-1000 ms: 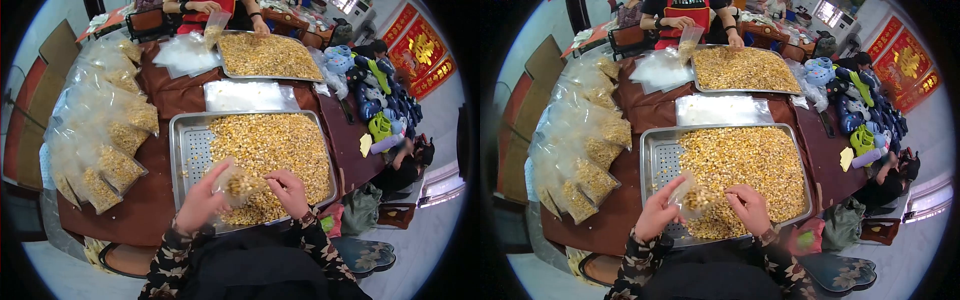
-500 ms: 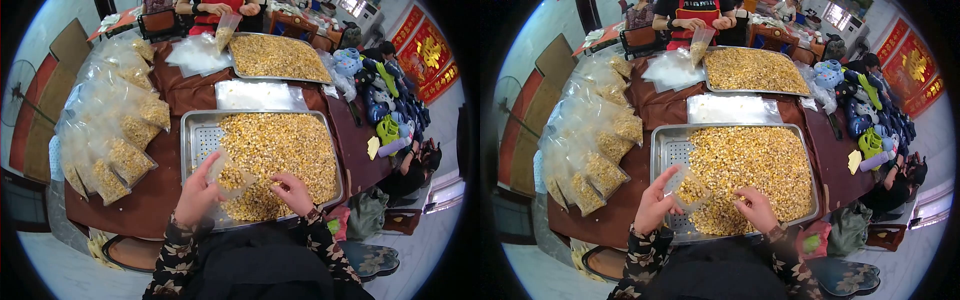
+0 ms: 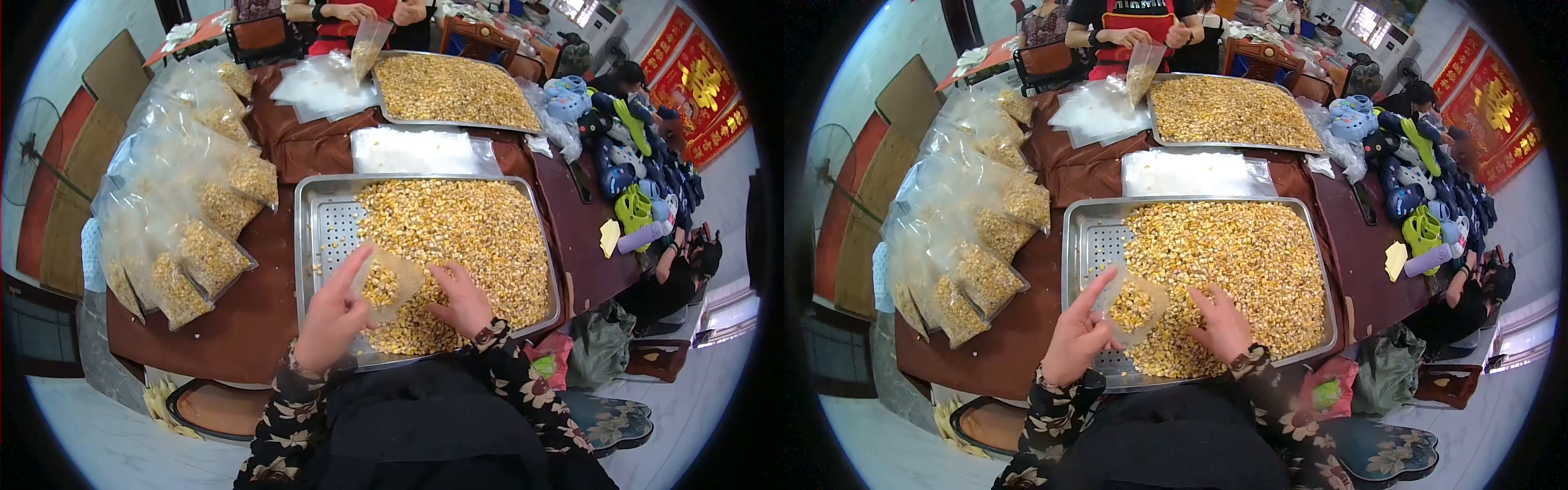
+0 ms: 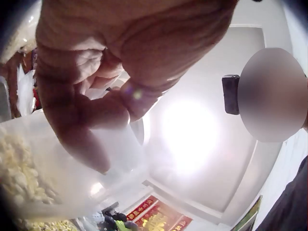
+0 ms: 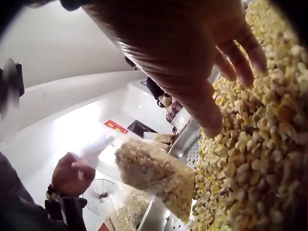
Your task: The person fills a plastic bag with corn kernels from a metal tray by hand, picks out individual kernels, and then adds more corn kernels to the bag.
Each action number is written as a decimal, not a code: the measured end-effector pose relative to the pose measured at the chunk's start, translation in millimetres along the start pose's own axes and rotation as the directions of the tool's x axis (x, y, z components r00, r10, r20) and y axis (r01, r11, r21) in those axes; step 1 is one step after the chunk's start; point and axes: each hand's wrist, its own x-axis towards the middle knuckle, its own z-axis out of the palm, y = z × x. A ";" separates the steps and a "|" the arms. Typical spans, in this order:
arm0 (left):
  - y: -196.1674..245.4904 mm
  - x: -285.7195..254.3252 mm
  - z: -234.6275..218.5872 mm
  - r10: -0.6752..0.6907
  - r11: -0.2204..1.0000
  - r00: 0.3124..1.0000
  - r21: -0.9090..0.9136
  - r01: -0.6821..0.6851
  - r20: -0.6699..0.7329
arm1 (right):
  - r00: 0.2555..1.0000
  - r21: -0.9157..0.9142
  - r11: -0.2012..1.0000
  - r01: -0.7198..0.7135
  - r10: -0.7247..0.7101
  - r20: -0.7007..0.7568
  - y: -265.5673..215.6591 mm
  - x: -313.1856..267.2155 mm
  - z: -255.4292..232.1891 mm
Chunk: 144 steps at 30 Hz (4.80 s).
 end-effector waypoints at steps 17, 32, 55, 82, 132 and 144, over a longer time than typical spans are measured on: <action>-10.8 28.0 19.9 0.259 0.799 0.965 0.551 -0.241 0.046 | 0.978 0.719 0.693 -0.055 0.181 -0.100 -16.1 17.1 -62.0; -23.3 28.5 13.3 0.137 0.948 0.990 0.286 -0.139 0.028 | 0.987 0.477 0.875 0.078 0.000 -0.163 -24.3 41.6 -67.5; -13.9 32.8 20.6 0.113 0.924 0.993 0.364 -0.112 0.019 | 0.984 0.438 0.898 -0.039 0.110 -0.138 28.5 21.2 -40.0; -0.5 25.2 18.4 0.093 0.961 0.996 0.261 -0.090 0.001 | 0.995 -0.171 0.985 -0.030 0.046 0.090 33.0 8.0 -22.5; -16.2 35.0 14.8 0.120 0.959 0.992 0.254 -0.126 0.039 | 0.997 0.084 0.993 0.077 -0.074 -0.036 42.9 58.0 13.6; -22.5 42.2 19.9 0.161 0.911 0.979 0.363 -0.197 0.128 | 0.946 0.573 0.788 0.226 -0.037 -0.322 -39.0 37.6 -76.6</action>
